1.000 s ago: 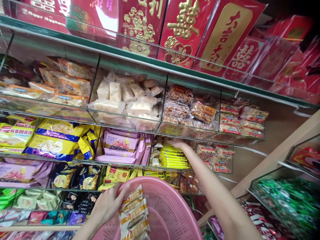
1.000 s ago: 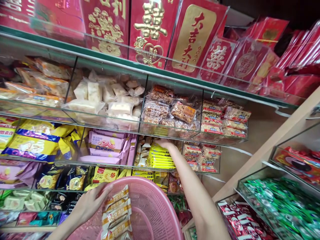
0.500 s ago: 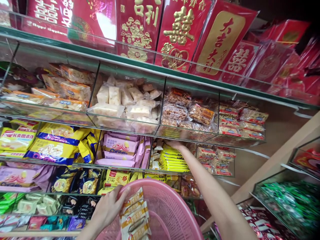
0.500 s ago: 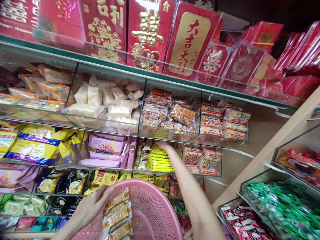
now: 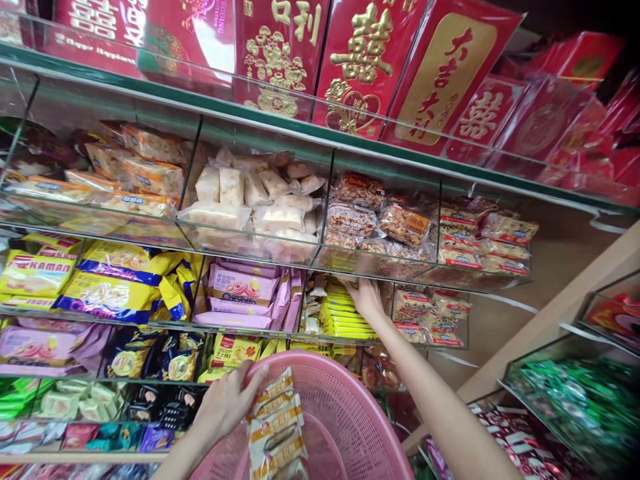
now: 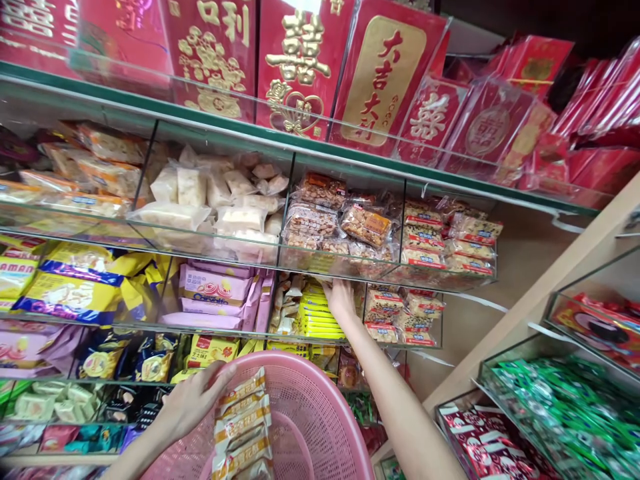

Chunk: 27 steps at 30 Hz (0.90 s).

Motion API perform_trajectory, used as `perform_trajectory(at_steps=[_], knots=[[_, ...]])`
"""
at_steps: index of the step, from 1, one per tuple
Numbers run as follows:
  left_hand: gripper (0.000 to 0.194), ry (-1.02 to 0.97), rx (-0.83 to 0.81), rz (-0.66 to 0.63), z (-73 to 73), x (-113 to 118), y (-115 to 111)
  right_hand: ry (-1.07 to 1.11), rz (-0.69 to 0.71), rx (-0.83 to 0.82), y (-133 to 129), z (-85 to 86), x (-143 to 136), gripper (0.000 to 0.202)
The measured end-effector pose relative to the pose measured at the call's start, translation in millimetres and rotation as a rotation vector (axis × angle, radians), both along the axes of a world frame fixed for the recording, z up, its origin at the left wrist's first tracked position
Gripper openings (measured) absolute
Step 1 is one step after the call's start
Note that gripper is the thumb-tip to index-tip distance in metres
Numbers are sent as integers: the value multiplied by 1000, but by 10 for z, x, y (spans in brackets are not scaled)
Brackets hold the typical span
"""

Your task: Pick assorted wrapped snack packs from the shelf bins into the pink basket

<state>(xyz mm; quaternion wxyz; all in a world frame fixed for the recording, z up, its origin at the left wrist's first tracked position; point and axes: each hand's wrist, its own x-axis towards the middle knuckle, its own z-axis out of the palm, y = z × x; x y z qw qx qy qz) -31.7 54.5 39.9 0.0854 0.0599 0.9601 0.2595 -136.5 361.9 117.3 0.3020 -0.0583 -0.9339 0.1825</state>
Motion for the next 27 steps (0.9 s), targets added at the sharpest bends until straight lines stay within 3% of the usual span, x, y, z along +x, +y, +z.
perform_trajectory(at_steps=[4,10,15,23,27], knots=[[57,6,-8,-13,45,11,41,48,12,32,-75,-29,337,36],[58,16,-4,-6,72,31,47,68,231,53,-113,-149,678,37],[58,13,-12,-29,55,38,57,7,230,60,-74,-229,689,37],[57,20,-10,-45,24,43,54,-153,50,106,-126,-98,628,38],[58,20,-31,-45,3,46,33,-187,110,25,-53,-123,590,46]])
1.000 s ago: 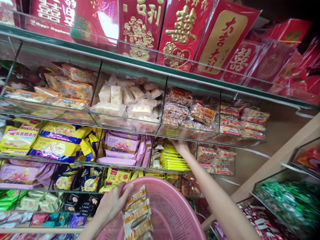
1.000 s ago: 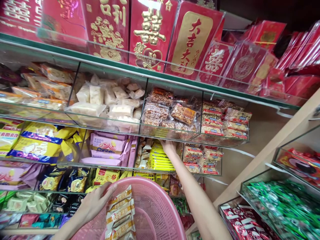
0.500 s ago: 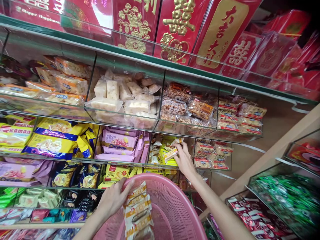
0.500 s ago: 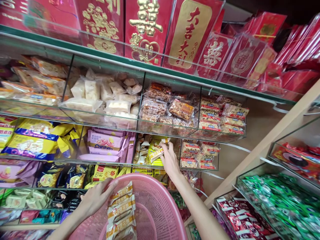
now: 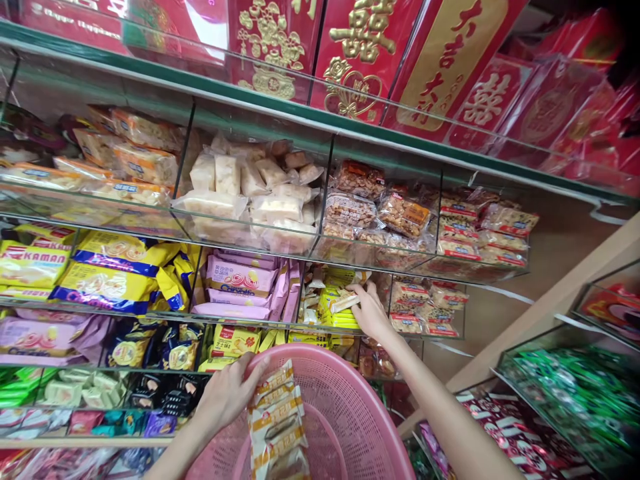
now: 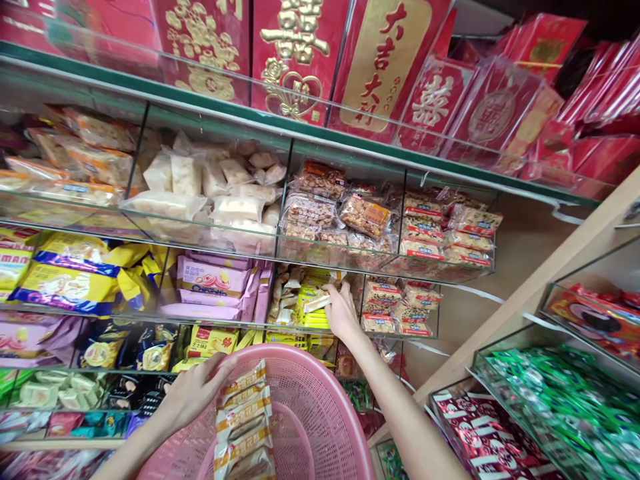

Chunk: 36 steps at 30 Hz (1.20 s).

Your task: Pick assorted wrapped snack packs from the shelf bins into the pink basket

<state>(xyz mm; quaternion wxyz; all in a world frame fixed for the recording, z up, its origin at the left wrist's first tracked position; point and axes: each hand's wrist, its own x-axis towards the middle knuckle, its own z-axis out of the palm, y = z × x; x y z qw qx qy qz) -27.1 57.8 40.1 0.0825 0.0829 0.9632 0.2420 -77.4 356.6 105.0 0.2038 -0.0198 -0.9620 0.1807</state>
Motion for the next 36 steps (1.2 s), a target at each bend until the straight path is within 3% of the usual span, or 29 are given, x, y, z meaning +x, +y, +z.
perform_trajectory(at_steps=[5,16,19,23,27,32,36], knots=[[56,-2,-10,-5,8,12,2,-37,97,-19,104,-33,8,64],[58,-6,43,-4,-20,-25,48,-31,191,-78,105,-44,161,61],[56,-12,43,-3,-11,-23,48,-19,194,-74,96,-27,189,49],[55,-5,21,7,34,-4,46,57,191,-89,72,21,216,17],[57,-12,3,38,73,9,50,151,182,-125,60,56,220,27],[58,-5,1,38,50,-17,57,176,8,-151,75,129,196,33],[61,-9,3,30,5,-48,64,163,-212,-16,11,244,160,46]])
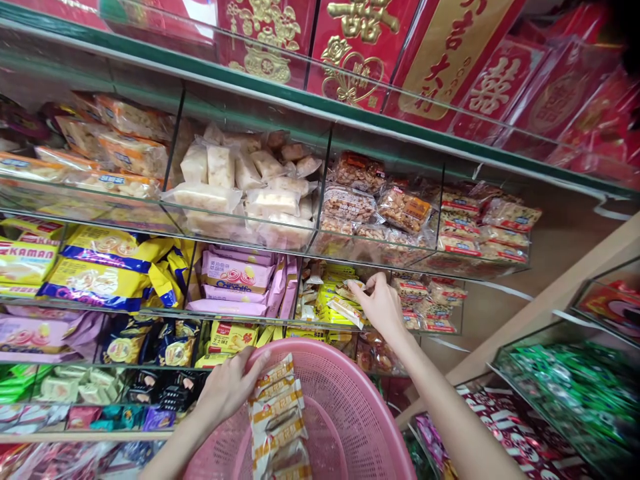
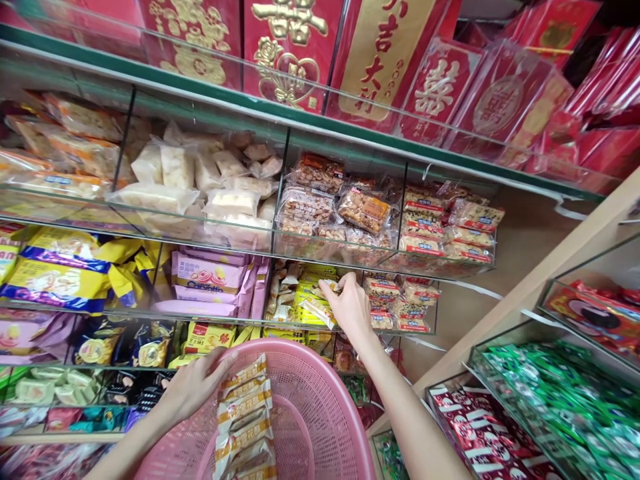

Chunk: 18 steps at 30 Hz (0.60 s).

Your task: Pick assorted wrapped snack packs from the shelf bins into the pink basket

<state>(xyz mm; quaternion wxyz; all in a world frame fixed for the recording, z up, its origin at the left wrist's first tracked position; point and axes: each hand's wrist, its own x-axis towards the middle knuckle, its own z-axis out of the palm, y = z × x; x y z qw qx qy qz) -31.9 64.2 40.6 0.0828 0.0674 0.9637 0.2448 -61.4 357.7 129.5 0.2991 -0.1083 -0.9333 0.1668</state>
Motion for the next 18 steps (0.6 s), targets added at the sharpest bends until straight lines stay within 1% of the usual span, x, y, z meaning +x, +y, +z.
perform_trajectory(at_steps=[2,3,5,8,11,15,18], knots=[[60,0,5,-8,-15,-7,3,-71,-84,98,-55,39,-26,54],[60,0,6,-11,-17,-7,3,-104,-108,146,-79,47,-40,53],[59,8,4,-15,-13,-2,4,-138,-126,217,-106,44,-65,43],[58,16,3,-19,13,15,2,-75,-103,231,-97,6,-68,31],[59,2,6,2,30,24,1,104,-20,173,-71,-51,10,30],[58,5,-6,5,-1,5,5,352,177,-1,-76,-184,227,32],[57,-2,-12,-25,-38,-25,23,468,308,-104,-108,-305,398,35]])
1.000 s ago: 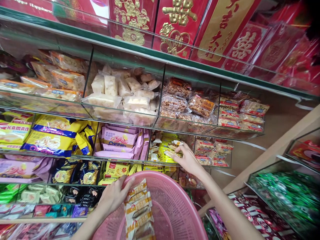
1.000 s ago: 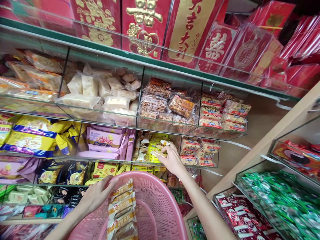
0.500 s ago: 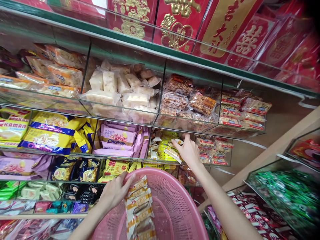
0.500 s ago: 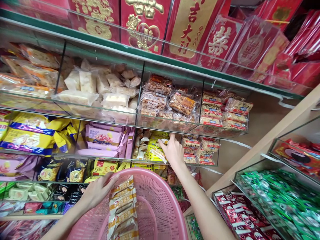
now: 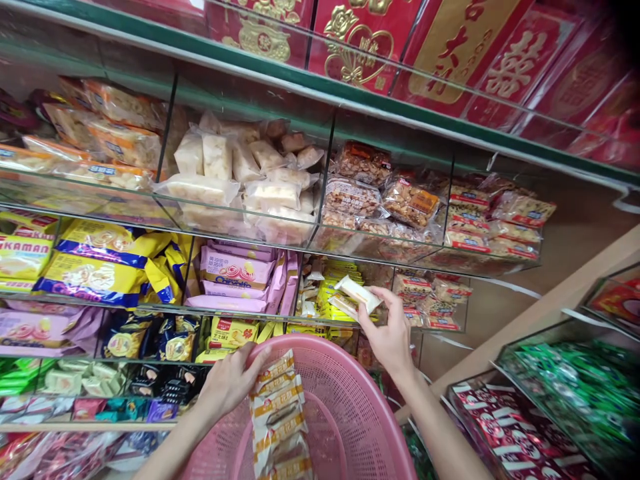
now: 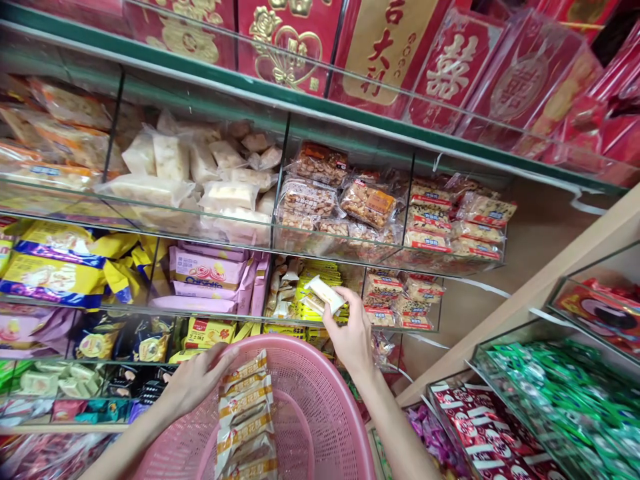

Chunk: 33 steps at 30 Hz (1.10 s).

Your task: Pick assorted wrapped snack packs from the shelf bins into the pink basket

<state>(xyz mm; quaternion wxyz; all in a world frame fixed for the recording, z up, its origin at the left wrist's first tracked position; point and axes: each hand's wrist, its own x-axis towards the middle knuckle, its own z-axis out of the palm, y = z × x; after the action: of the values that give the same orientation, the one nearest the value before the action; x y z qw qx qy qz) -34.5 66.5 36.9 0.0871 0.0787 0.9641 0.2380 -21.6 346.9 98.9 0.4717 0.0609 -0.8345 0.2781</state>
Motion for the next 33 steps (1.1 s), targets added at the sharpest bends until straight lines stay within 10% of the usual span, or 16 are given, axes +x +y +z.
perform_trajectory(at_steps=[5,12,16,33], knots=[[57,-4,-5,-10,-15,-36,45,-18,158,-254,-145,-78,245,35],[61,-10,23,2,-20,-36,56,-533,604,-1310,-474,-7,536,26],[63,-21,50,10,-17,-26,59,-694,612,-1655,-578,-53,606,23],[56,26,2,-33,22,22,14,-754,616,-1559,-797,-167,695,29]])
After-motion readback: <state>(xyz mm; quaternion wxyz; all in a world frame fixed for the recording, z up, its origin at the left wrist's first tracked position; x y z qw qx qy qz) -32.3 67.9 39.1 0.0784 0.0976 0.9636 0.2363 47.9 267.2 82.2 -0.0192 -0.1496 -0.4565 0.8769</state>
